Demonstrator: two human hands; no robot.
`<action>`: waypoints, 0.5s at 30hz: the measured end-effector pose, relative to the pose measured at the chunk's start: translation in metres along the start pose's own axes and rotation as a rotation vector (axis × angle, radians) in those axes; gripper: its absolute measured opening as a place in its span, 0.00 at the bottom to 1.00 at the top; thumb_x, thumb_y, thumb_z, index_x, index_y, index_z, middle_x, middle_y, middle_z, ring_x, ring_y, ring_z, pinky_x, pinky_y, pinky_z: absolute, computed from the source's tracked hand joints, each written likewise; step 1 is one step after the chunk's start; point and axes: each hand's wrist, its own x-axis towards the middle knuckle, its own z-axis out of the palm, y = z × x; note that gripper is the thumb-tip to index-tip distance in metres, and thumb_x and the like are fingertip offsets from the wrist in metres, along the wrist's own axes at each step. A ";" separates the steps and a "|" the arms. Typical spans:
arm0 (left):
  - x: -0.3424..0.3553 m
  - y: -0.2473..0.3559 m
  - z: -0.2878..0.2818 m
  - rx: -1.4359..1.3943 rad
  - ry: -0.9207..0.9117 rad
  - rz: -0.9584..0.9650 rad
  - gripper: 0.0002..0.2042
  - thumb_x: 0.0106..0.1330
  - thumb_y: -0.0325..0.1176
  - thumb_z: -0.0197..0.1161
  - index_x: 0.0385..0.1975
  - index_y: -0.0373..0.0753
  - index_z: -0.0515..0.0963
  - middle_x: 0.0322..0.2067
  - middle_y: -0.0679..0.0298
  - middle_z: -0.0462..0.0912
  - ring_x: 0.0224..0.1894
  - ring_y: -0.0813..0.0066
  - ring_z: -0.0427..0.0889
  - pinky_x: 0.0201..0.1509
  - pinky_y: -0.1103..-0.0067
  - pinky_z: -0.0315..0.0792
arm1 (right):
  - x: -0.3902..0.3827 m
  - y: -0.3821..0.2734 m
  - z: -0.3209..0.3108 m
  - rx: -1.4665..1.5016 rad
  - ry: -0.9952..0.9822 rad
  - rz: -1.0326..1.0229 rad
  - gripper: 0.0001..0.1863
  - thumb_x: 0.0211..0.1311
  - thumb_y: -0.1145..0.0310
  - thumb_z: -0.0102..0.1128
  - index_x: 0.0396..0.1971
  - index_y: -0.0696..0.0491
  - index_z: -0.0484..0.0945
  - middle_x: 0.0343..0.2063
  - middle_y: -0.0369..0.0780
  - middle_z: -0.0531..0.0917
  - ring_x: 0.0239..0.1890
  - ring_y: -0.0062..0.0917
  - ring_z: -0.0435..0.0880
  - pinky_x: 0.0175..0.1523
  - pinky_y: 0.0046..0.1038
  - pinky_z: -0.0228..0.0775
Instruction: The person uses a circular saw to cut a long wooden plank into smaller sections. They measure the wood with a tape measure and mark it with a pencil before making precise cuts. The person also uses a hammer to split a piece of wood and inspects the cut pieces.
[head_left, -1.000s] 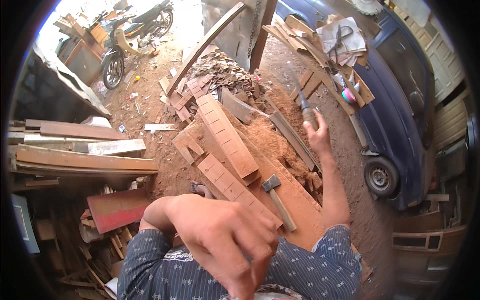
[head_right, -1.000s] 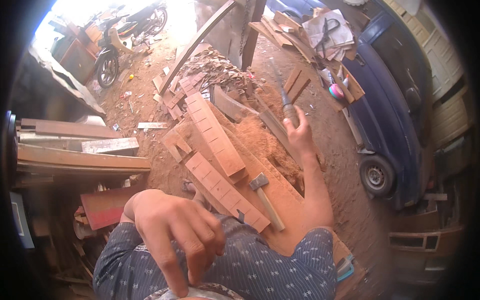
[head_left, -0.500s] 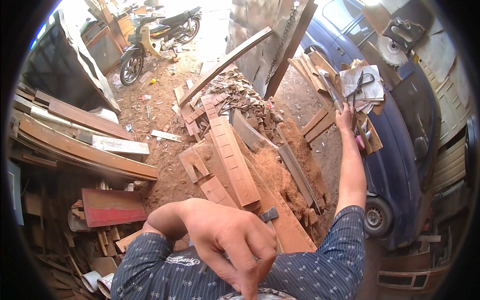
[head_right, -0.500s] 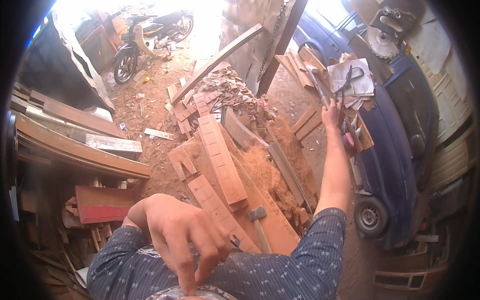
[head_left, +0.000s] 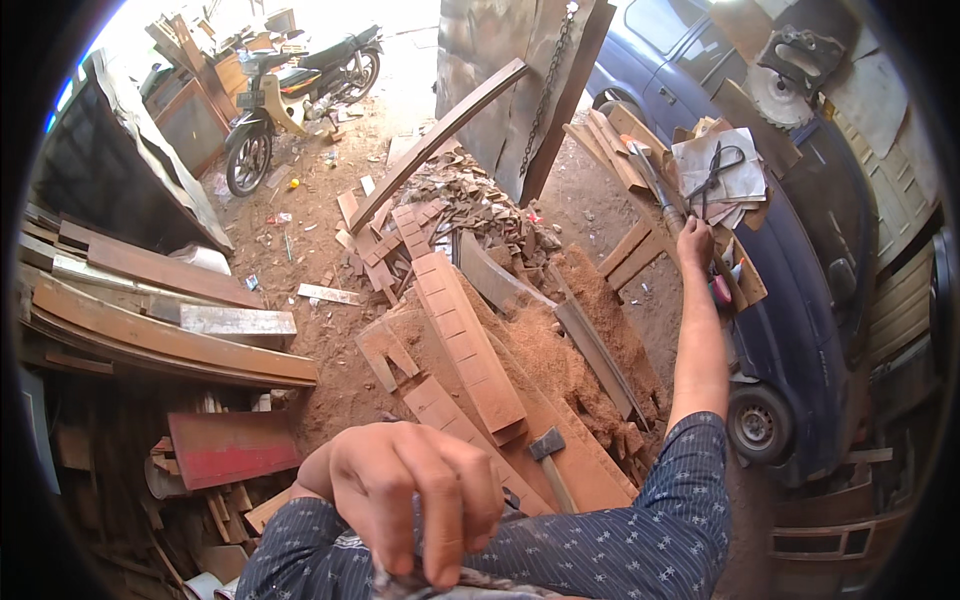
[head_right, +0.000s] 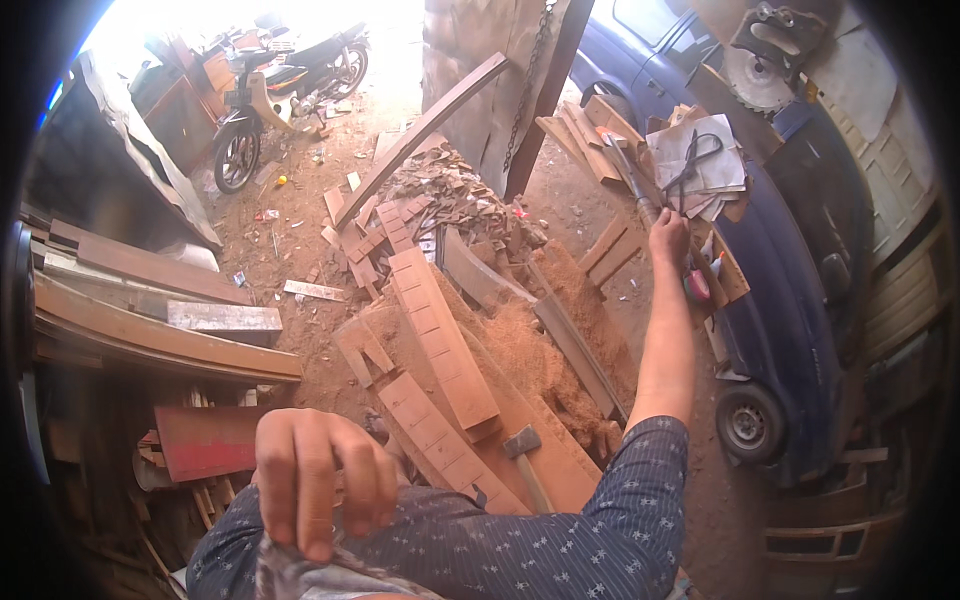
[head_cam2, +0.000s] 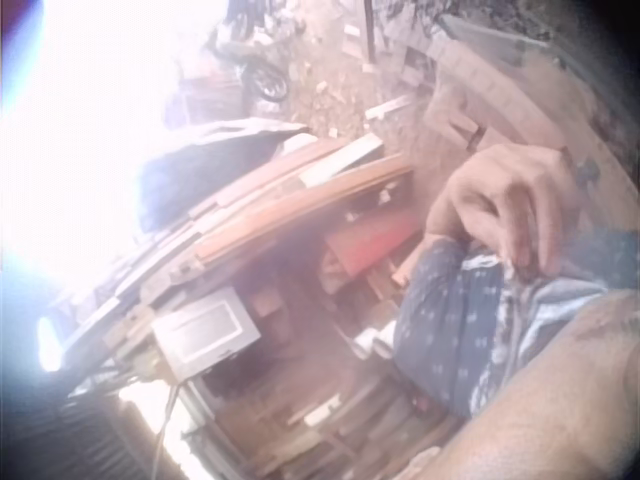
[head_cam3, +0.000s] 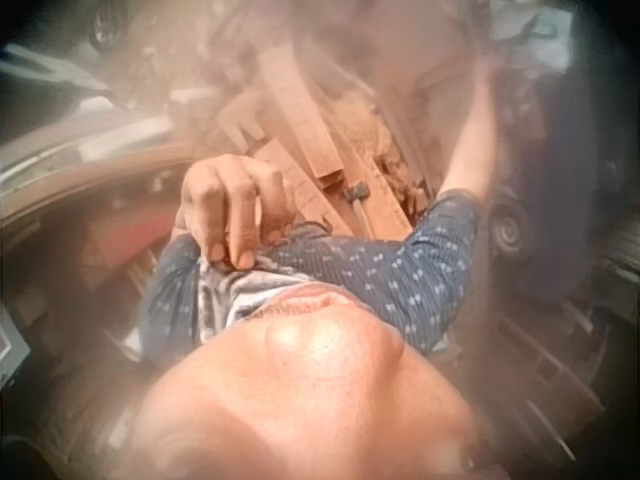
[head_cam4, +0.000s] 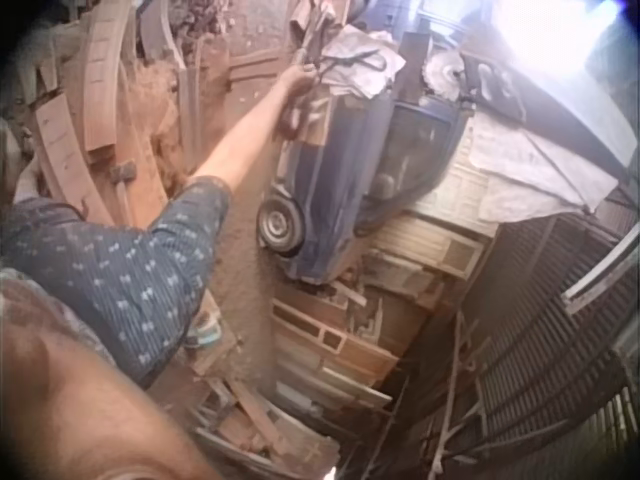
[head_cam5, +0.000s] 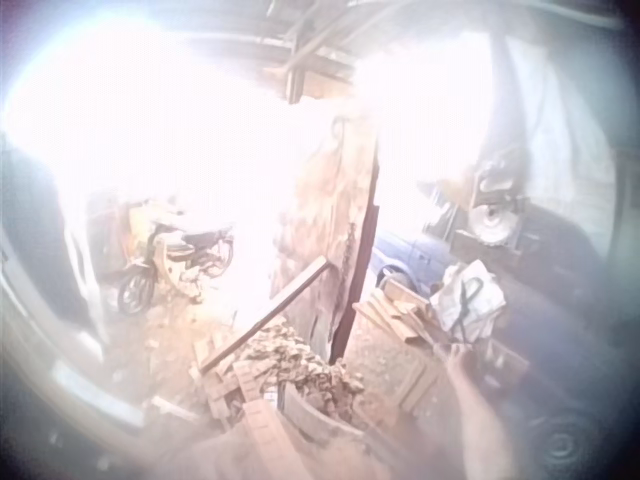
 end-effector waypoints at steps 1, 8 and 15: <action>0.000 -0.002 0.004 -0.030 0.056 0.047 0.04 0.71 0.28 0.64 0.37 0.36 0.82 0.41 0.50 0.88 0.43 0.54 0.81 0.46 0.62 0.76 | 0.010 0.008 0.003 0.000 -0.092 0.065 0.18 0.65 0.56 0.56 0.38 0.53 0.87 0.38 0.52 0.87 0.46 0.49 0.85 0.53 0.46 0.75; 0.006 0.011 0.010 0.236 0.184 -0.100 0.03 0.71 0.23 0.64 0.37 0.32 0.83 0.36 0.49 0.86 0.38 0.57 0.86 0.43 0.66 0.83 | 0.049 0.054 0.029 -0.148 -0.421 0.055 0.10 0.52 0.64 0.67 0.33 0.50 0.91 0.36 0.51 0.88 0.42 0.43 0.89 0.52 0.39 0.79; 0.013 -0.002 0.012 0.315 0.374 0.082 0.04 0.70 0.22 0.65 0.40 0.31 0.83 0.42 0.54 0.82 0.40 0.68 0.84 0.41 0.76 0.81 | 0.055 0.067 0.053 -0.039 -0.331 -0.004 0.12 0.49 0.67 0.71 0.34 0.53 0.91 0.36 0.49 0.90 0.42 0.40 0.90 0.52 0.37 0.79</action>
